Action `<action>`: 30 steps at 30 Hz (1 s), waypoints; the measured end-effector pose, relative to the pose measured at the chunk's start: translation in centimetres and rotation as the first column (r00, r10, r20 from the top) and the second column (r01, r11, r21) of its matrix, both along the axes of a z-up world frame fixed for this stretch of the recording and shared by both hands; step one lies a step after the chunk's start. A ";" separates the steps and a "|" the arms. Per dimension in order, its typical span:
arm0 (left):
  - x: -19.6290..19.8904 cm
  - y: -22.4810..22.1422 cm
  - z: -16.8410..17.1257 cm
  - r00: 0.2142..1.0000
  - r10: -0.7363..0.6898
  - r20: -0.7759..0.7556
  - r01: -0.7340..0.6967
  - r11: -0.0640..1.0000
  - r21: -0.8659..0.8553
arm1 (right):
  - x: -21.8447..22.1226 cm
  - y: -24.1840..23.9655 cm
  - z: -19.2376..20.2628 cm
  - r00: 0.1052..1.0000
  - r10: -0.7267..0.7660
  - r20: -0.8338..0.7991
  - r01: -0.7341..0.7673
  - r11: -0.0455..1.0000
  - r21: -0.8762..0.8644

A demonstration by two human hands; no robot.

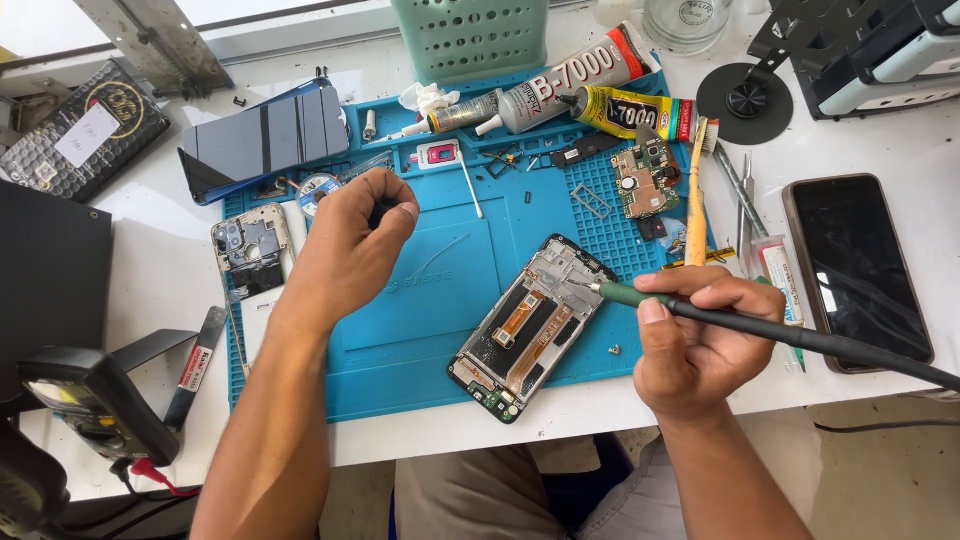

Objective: Precision soldering of electronic components on a mobile phone motherboard

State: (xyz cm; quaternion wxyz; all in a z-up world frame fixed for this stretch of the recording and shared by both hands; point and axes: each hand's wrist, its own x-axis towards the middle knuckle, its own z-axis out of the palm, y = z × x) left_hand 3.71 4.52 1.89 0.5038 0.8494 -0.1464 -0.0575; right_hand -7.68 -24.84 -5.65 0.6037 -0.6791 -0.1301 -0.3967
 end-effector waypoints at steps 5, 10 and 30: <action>-1.1 -1.6 -0.4 0.991 -0.125 -0.053 0.119 0.987 -0.104 | 0.0 0.2 0.2 1.000 -0.009 -0.007 0.009 1.000 0.004; -2.4 -4.2 -1.6 0.932 -0.343 0.114 0.350 0.935 -0.052 | 0.3 0.4 0.2 1.000 -0.017 -0.010 0.017 1.000 -0.010; -3.5 -5.5 -2.3 0.922 -0.339 0.188 0.322 0.940 0.116 | 0.2 0.8 0.4 0.999 -0.004 -0.039 0.004 1.000 -0.011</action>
